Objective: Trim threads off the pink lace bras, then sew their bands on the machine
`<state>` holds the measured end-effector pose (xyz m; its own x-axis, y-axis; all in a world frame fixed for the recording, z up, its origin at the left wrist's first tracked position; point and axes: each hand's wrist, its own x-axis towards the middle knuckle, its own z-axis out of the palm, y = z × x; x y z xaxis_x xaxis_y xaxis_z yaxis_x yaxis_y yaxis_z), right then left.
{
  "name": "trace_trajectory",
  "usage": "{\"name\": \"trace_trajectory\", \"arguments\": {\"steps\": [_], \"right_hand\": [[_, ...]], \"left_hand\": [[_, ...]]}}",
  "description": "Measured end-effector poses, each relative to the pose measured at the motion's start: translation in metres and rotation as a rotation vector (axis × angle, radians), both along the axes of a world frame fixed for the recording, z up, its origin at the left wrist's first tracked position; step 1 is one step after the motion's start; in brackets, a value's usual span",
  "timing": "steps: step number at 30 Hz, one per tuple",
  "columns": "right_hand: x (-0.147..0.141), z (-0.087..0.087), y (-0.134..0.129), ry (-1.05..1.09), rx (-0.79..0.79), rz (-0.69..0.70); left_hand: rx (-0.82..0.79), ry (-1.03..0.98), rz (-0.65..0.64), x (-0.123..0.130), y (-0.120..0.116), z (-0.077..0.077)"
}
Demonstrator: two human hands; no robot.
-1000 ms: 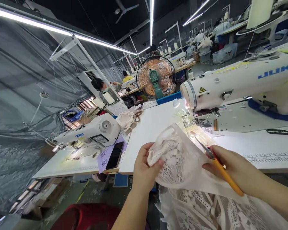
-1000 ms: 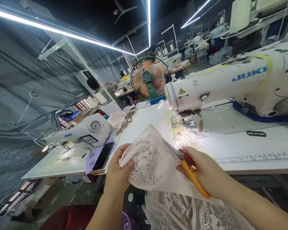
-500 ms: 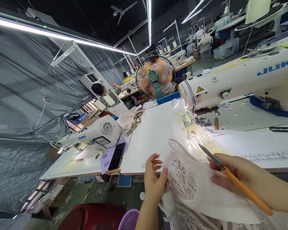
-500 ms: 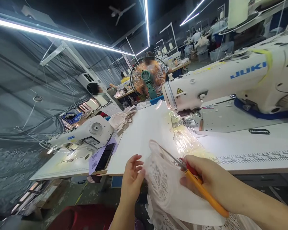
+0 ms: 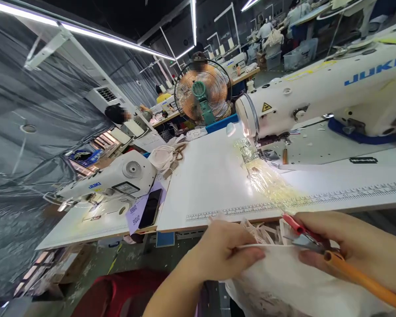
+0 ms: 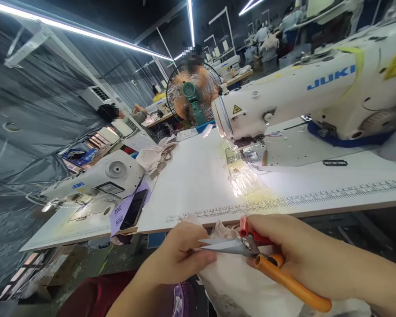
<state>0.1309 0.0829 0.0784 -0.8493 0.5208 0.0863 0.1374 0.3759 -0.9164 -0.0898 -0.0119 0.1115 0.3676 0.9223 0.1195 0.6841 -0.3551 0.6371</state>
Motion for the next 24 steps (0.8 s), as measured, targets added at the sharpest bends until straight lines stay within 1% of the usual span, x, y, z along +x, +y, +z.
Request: {"name": "trace_trajectory", "arguments": {"steps": [2, 3, 4, 6, 9, 11, 13, 15, 17, 18, 20, 22, 24], "right_hand": [[0.009, 0.005, 0.006, -0.042, -0.007, 0.057], [0.013, 0.005, 0.009, -0.057, -0.016, 0.064], [0.016, 0.003, 0.013, -0.068, -0.03, 0.05], [0.022, -0.007, 0.02, -0.079, -0.07, 0.029], [0.026, -0.031, 0.028, -0.093, -0.129, 0.022], [0.026, -0.045, 0.032, -0.102, -0.142, 0.004], [0.026, -0.052, 0.035, -0.111, -0.153, -0.021], [0.025, -0.051, 0.037, -0.119, -0.173, -0.035], [0.022, -0.044, 0.038, -0.124, -0.197, -0.019], [0.02, -0.04, 0.039, -0.124, -0.202, -0.003], [0.015, -0.03, 0.04, -0.122, -0.187, 0.04], [0.011, -0.021, 0.042, -0.116, -0.138, 0.076], [0.007, -0.014, 0.044, -0.101, -0.097, 0.102]], "left_hand": [[-0.191, -0.049, 0.06, -0.01, -0.003, 0.012], [-0.289, -0.076, 0.096, -0.014, -0.003, 0.015], [-0.381, -0.097, 0.131, -0.019, -0.002, 0.014], [-0.531, -0.119, 0.199, -0.025, 0.001, 0.004], [-0.65, -0.093, 0.255, -0.031, 0.007, -0.026], [-0.637, -0.029, 0.249, -0.033, 0.011, -0.043], [-0.559, 0.065, 0.216, -0.035, 0.015, -0.05], [-0.477, 0.147, 0.173, -0.031, 0.019, -0.047], [-0.434, 0.143, 0.135, -0.021, 0.023, -0.039], [-0.424, 0.101, 0.123, -0.014, 0.025, -0.035], [-0.41, -0.053, 0.109, 0.003, 0.031, -0.032], [-0.411, -0.266, 0.115, 0.02, 0.037, -0.034], [-0.455, -0.481, 0.127, 0.032, 0.043, -0.04]]}}
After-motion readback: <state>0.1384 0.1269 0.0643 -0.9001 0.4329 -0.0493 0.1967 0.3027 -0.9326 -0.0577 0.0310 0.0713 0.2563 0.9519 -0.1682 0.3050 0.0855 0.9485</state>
